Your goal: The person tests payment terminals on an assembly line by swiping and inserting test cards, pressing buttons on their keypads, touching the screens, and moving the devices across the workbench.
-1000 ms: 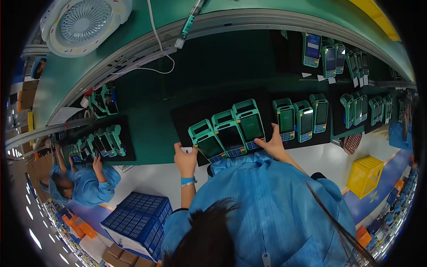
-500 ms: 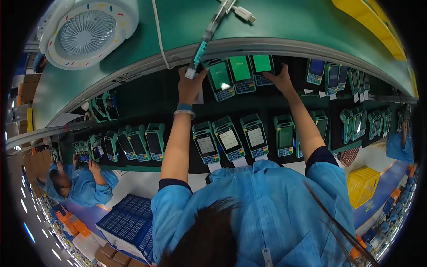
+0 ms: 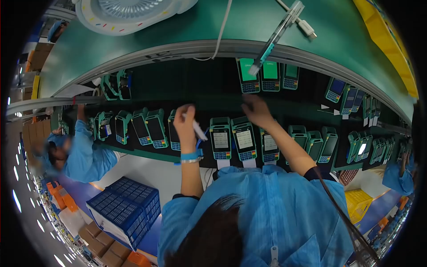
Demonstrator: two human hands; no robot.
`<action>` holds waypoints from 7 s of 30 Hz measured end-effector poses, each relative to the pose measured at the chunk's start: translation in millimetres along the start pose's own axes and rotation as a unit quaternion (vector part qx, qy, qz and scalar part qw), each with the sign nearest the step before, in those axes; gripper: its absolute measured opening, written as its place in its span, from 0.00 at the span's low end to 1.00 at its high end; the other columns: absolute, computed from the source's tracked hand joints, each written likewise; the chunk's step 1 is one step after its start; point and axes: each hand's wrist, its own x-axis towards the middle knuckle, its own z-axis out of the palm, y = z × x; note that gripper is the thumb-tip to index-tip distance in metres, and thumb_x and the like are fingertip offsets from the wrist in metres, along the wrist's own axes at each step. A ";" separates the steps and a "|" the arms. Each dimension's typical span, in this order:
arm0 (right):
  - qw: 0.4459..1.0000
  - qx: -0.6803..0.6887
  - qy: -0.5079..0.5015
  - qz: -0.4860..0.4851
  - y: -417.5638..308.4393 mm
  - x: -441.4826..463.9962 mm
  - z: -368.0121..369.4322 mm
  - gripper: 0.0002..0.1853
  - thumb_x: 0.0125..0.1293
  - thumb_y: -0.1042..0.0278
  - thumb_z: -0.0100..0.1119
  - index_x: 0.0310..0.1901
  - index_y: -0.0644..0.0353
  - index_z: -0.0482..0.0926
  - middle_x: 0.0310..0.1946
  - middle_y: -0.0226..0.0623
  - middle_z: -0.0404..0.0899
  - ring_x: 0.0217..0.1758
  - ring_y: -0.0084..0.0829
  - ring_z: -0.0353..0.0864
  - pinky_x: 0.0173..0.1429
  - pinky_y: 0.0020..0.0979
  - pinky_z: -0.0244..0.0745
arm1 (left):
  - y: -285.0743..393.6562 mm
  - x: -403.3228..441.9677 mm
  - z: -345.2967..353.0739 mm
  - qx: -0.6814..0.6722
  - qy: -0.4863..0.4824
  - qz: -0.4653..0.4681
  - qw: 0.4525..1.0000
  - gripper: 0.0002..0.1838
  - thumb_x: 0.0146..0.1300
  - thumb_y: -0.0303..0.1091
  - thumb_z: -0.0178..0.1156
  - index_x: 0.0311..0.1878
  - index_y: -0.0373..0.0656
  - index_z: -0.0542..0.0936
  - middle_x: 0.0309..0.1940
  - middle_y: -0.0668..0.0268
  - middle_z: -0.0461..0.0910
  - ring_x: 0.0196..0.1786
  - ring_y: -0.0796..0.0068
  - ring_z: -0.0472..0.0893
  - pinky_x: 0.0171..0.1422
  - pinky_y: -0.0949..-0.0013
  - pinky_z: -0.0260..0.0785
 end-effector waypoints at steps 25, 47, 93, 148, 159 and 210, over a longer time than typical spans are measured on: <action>0.966 0.049 -0.098 0.236 -146.5 33.8 198.6 0.66 0.38 0.43 0.76 0.68 0.69 0.39 0.65 0.61 0.49 0.68 0.51 0.59 0.66 0.39 0.66 | -86.6 48.5 -332.7 0.492 0.184 -0.137 0.840 0.40 0.46 0.47 0.69 0.61 0.37 0.68 0.58 0.43 0.67 0.59 0.49 0.71 0.61 0.57 0.66; 0.986 0.136 0.046 0.082 -161.1 -51.6 82.7 0.62 0.43 0.55 0.69 0.72 0.60 0.33 0.64 0.64 0.57 0.64 0.58 0.64 0.67 0.41 0.62 | -121.3 -39.9 -267.0 -0.126 0.144 -0.129 0.973 0.27 0.50 0.26 0.68 0.54 0.35 0.70 0.41 0.64 0.76 0.39 0.73 0.75 0.45 0.70 0.68; 0.935 -0.326 0.120 -0.065 65.4 -23.6 -109.2 0.35 0.59 0.71 0.51 0.69 0.45 0.56 0.14 0.34 0.74 0.23 0.35 0.80 0.71 0.52 0.52 | -44.8 8.6 177.6 0.613 -0.215 0.303 0.697 0.47 0.46 0.30 0.69 0.70 0.68 0.58 0.70 0.38 0.40 0.36 0.54 0.83 0.34 0.63 0.79; 0.937 -0.347 -0.026 0.021 56.6 -23.1 -119.5 0.43 0.53 0.71 0.53 0.72 0.42 0.48 0.58 0.49 0.71 0.59 0.44 0.74 0.75 0.55 0.39 | -37.8 16.2 188.1 0.679 -0.245 0.281 0.633 0.41 0.54 0.32 0.67 0.69 0.69 0.59 0.61 0.30 0.58 0.34 0.52 0.83 0.35 0.62 0.78; 0.923 -0.378 0.047 -0.045 68.3 -21.4 -114.2 0.43 0.55 0.70 0.54 0.73 0.44 0.45 0.37 0.44 0.81 0.48 0.42 0.80 0.74 0.55 0.44 | -46.5 24.5 184.5 0.650 -0.252 0.281 0.659 0.40 0.53 0.30 0.66 0.68 0.68 0.61 0.61 0.30 0.58 0.33 0.53 0.83 0.33 0.62 0.78; 0.941 -0.336 -0.046 0.014 60.8 -17.3 -122.9 0.42 0.57 0.66 0.55 0.72 0.47 0.47 0.23 0.41 0.78 0.40 0.42 0.82 0.73 0.61 0.31 | -59.9 18.1 194.7 0.673 -0.210 0.300 0.642 0.43 0.52 0.33 0.68 0.70 0.65 0.58 0.63 0.28 0.52 0.37 0.48 0.82 0.36 0.58 0.78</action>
